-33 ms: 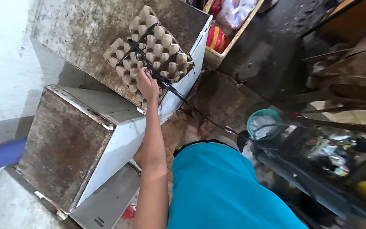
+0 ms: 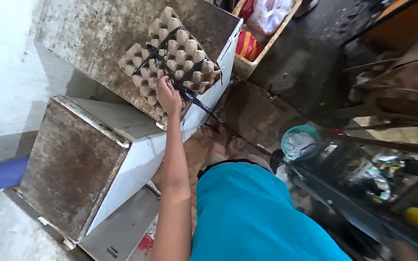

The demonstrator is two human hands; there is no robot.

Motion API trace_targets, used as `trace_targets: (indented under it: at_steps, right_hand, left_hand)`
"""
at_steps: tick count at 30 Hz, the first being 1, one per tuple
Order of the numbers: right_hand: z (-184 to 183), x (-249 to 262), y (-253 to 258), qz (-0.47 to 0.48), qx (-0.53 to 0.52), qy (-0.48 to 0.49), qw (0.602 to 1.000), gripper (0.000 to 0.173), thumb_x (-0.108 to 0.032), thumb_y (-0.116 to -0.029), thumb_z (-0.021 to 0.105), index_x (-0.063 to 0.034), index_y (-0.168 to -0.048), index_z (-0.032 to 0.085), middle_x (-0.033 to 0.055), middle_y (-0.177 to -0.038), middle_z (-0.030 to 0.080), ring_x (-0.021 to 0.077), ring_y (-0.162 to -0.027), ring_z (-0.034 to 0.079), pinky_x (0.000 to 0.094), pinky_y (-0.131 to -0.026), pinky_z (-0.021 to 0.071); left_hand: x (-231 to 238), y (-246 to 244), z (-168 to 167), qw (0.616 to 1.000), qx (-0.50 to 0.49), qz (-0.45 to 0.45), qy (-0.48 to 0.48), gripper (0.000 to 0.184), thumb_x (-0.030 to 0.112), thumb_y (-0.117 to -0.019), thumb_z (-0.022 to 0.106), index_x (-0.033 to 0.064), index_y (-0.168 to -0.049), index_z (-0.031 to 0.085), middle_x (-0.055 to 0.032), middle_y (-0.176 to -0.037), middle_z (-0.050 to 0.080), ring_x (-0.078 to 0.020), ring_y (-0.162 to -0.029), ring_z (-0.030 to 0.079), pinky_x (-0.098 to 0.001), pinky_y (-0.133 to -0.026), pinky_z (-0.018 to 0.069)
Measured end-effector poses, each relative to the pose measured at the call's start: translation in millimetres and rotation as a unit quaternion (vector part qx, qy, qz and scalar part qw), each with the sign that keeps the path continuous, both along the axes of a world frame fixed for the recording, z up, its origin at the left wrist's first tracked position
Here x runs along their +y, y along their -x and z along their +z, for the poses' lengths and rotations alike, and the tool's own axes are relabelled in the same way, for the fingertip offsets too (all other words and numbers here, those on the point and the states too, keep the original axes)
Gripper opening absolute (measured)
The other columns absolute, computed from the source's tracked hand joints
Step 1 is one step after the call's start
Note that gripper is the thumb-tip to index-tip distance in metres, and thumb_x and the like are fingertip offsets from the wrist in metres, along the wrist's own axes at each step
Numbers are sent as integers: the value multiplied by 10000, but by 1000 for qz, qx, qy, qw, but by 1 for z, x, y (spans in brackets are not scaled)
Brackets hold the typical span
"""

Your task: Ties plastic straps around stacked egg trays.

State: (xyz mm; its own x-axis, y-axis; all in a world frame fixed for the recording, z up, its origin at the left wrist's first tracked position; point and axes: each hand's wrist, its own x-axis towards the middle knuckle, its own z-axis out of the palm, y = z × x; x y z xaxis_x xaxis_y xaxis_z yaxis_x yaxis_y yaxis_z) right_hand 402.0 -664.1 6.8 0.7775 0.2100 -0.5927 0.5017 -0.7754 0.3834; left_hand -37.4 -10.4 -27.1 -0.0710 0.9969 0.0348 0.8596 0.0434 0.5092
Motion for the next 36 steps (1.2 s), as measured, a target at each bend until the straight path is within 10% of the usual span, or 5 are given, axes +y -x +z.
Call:
trace_targets:
  at_steps: [3,11,20,31,36]
  right_hand:
    - [-34,138,30,-84,89,-172,978,523,-251,-988,642,104,-1360,547,385,-1341,560,552,-1273,538,742,-1023,416]
    - [-48,525,251,227,428,-507,713,759,-545,-960,648,-40,-1499,473,220,-1459,552,382,-1352,532,597,-1148,394]
    - [-11,534,288,86,494,-506,702,382,-325,-1125,389,-64,-998,638,78,-708,559,185,-580,536,383,-540,478]
    - [66,699,268,537,275,-462,650,221,-225,-1031,561,-63,-1033,712,172,-886,726,407,-798,720,622,-654,536]
    - [45,787,321,596,281,-339,671,225,-260,-1021,575,-89,-1029,719,154,-968,736,392,-931,713,631,-774,523]
  left_hand:
    - [-1,8,-6,998,-52,-20,-24,396,178,-1092,355,60,-1389,588,-192,-1324,631,-323,-1269,570,-475,-1105,410]
    - [-13,30,5,985,23,-173,4,913,308,-768,802,113,-1566,404,-236,-1373,554,-427,-1283,510,-592,-1075,420]
    - [12,24,7,953,209,-194,100,1224,610,-671,852,326,-1655,181,53,-1737,48,-278,-1597,-9,-718,-1205,7]
    - [6,31,9,960,159,-215,88,1359,661,-658,805,206,-1671,22,-25,-1741,7,-393,-1582,-11,-766,-1172,46]
    - [1,36,-2,960,154,-225,60,1237,647,-617,838,142,-1620,319,-55,-1739,28,-417,-1575,-25,-772,-1173,28]
